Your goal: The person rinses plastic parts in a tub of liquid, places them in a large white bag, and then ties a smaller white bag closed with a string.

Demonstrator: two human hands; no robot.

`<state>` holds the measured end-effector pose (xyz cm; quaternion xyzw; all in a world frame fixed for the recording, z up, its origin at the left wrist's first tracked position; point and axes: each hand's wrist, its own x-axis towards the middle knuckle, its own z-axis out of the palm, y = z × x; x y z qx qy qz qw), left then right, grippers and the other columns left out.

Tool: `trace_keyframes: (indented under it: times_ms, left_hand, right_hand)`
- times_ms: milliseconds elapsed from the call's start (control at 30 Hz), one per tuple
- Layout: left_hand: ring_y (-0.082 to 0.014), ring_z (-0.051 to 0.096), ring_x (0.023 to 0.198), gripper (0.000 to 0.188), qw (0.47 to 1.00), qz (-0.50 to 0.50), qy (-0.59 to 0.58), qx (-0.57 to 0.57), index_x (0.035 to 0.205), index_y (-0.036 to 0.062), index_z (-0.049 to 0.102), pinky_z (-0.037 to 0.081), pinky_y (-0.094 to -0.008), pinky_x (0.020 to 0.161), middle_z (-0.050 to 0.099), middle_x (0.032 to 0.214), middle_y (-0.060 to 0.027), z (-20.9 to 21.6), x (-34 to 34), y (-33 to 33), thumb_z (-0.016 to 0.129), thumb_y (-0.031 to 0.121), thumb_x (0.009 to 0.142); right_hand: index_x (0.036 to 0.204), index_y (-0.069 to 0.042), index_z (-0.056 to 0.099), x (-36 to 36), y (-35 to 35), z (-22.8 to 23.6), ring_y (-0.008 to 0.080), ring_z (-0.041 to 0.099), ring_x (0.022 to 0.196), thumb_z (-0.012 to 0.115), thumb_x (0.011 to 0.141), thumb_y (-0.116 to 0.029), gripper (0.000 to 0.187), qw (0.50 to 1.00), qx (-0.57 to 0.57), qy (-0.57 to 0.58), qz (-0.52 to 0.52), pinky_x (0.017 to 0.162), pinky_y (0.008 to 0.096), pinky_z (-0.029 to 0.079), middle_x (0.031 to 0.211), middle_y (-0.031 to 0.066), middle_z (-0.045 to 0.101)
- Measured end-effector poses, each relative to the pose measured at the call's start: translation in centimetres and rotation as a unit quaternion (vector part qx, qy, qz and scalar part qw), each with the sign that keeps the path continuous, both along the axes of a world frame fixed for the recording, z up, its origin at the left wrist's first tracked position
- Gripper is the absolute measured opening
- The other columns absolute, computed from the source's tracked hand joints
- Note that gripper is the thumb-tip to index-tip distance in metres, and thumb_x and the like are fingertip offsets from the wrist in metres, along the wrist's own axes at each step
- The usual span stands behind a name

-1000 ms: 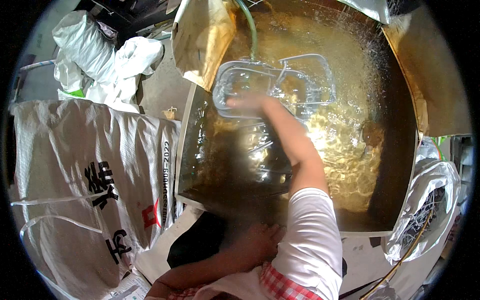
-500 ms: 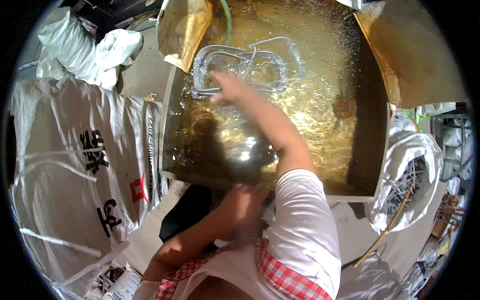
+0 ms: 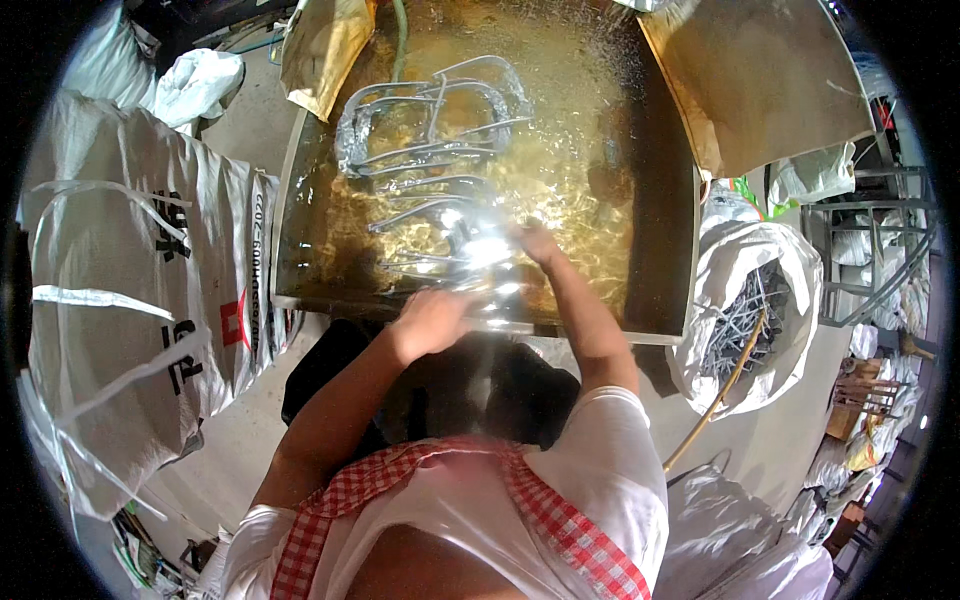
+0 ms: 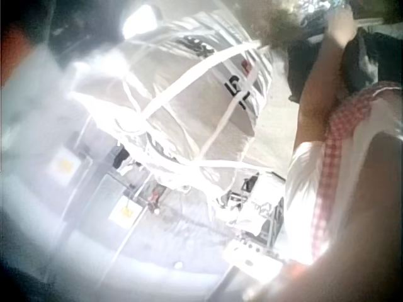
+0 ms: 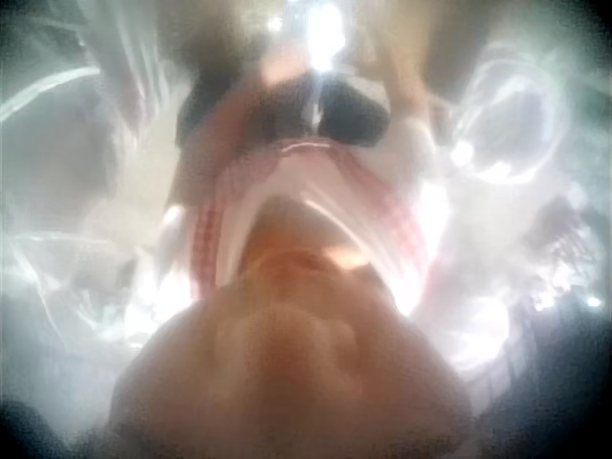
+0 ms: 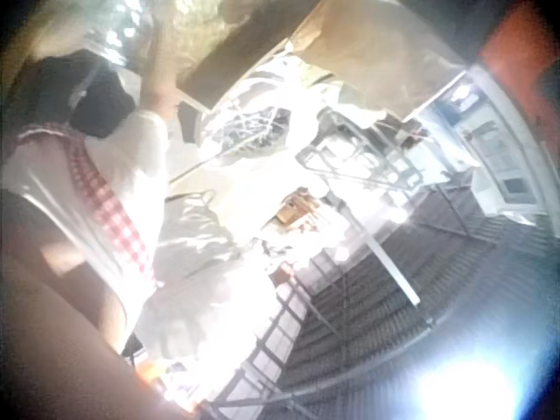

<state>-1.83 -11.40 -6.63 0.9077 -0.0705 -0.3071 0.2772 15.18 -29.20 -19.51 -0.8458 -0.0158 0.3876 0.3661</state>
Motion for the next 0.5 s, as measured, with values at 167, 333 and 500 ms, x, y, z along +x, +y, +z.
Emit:
trace_keyframes:
  times_ms: [167,333,500]
  left_hand:
    - [-0.0341,0.044,0.116,0.064,0.986,0.127,-0.097,0.057,0.120,-0.0054,0.044,0.033,-0.0418,0.097,0.050,0.117,-0.0258,-3.4,1.2,-0.1,0.054,0.045,0.082]
    - [-0.0373,0.049,0.107,0.062,0.947,0.273,-0.061,-0.157,0.120,-0.0024,0.044,0.037,-0.0435,0.094,0.052,0.113,-0.0255,-12.7,6.8,0.0,0.062,0.038,0.077]
    - [-0.0234,0.054,0.099,0.048,0.733,0.551,0.181,-0.356,0.116,0.0013,0.052,0.047,-0.0333,0.078,0.055,0.110,-0.0161,-16.7,9.4,-0.1,0.065,0.029,0.079]
  right_hand:
    - [0.139,0.001,-0.007,-1.8,2.5,1.8,0.0397,0.032,0.124,0.068,0.069,-0.054,0.116,0.982,0.076,0.172,-0.032,0.099,0.0484,0.033,0.139,0.0312,0.020]
    - [0.137,0.007,-0.002,-0.9,2.6,0.4,0.0383,0.030,0.126,0.070,0.067,-0.054,0.117,0.977,0.157,0.143,-0.032,0.101,0.0434,0.032,0.136,0.0337,0.023]
    - [0.132,0.010,0.026,0.0,2.3,0.5,0.0381,0.035,0.124,0.067,0.065,-0.061,0.107,0.980,0.077,0.184,0.000,0.102,0.0400,0.031,0.132,0.0330,0.032]
